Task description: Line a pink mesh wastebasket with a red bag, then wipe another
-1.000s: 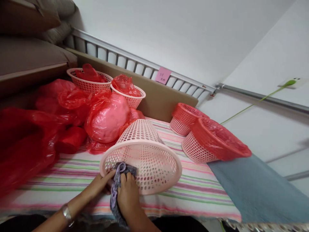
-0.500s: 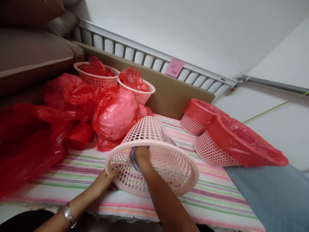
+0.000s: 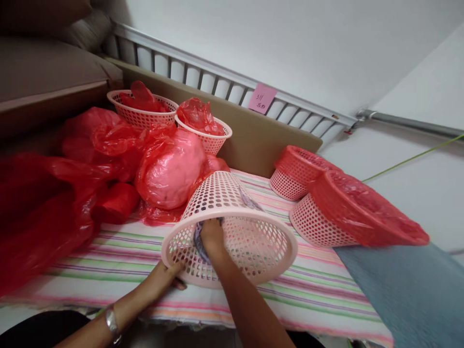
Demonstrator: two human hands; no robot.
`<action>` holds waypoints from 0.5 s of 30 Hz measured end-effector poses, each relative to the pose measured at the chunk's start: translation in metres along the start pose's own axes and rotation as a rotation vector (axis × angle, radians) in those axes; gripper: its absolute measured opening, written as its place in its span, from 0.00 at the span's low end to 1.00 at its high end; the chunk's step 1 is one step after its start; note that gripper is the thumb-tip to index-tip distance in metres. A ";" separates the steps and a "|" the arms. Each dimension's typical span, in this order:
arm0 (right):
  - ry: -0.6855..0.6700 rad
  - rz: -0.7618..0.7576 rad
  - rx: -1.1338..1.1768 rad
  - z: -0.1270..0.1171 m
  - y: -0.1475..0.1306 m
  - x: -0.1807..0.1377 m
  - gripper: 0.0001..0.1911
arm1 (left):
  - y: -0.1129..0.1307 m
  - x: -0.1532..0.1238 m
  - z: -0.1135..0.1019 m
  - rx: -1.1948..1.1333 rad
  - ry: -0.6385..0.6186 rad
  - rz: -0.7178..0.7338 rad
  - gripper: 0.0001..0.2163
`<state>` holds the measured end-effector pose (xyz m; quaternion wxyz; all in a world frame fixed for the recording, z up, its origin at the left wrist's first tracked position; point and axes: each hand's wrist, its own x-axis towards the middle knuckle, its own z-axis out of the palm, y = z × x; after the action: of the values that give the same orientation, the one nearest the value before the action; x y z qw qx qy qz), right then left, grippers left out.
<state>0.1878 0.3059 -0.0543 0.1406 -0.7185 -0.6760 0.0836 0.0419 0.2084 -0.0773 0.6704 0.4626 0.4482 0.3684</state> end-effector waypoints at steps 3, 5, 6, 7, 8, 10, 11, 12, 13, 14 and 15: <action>-0.049 -0.028 -0.085 0.002 -0.004 -0.050 0.19 | -0.001 0.000 -0.001 -0.020 0.001 0.001 0.26; -0.098 -0.076 -0.154 0.000 -0.005 -0.083 0.17 | 0.000 0.000 0.001 -0.029 -0.003 0.007 0.28; -0.121 -0.097 -0.175 -0.002 -0.005 -0.098 0.17 | 0.001 0.000 0.002 -0.031 -0.005 0.015 0.28; -0.139 -0.114 -0.188 -0.004 -0.004 -0.110 0.17 | 0.002 0.000 0.003 -0.032 -0.007 0.025 0.28; -0.151 -0.123 -0.191 -0.006 -0.003 -0.120 0.17 | 0.003 0.000 0.004 -0.030 -0.008 0.035 0.27; -0.162 -0.126 -0.195 -0.011 -0.001 -0.130 0.18 | 0.007 -0.001 0.004 -0.018 -0.007 0.054 0.26; -0.166 -0.124 -0.195 -0.012 0.000 -0.132 0.18 | 0.010 -0.001 0.002 -0.010 -0.006 0.064 0.26; -0.169 -0.120 -0.197 -0.014 0.000 -0.132 0.19 | 0.012 -0.002 -0.001 -0.001 0.000 0.074 0.25; -0.171 -0.118 -0.200 -0.014 0.000 -0.131 0.19 | 0.016 -0.002 -0.004 0.008 0.011 0.085 0.23; -0.173 -0.119 -0.205 -0.014 0.000 -0.129 0.19 | 0.019 -0.001 -0.009 0.018 0.027 0.094 0.22; -0.172 -0.120 -0.212 -0.014 -0.001 -0.127 0.19 | 0.022 -0.001 -0.014 0.028 0.047 0.101 0.20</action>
<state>0.1821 0.1788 -0.0497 0.0104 -0.6778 -0.7323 0.0645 0.0269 0.2184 -0.0591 0.6336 0.4852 0.4451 0.4062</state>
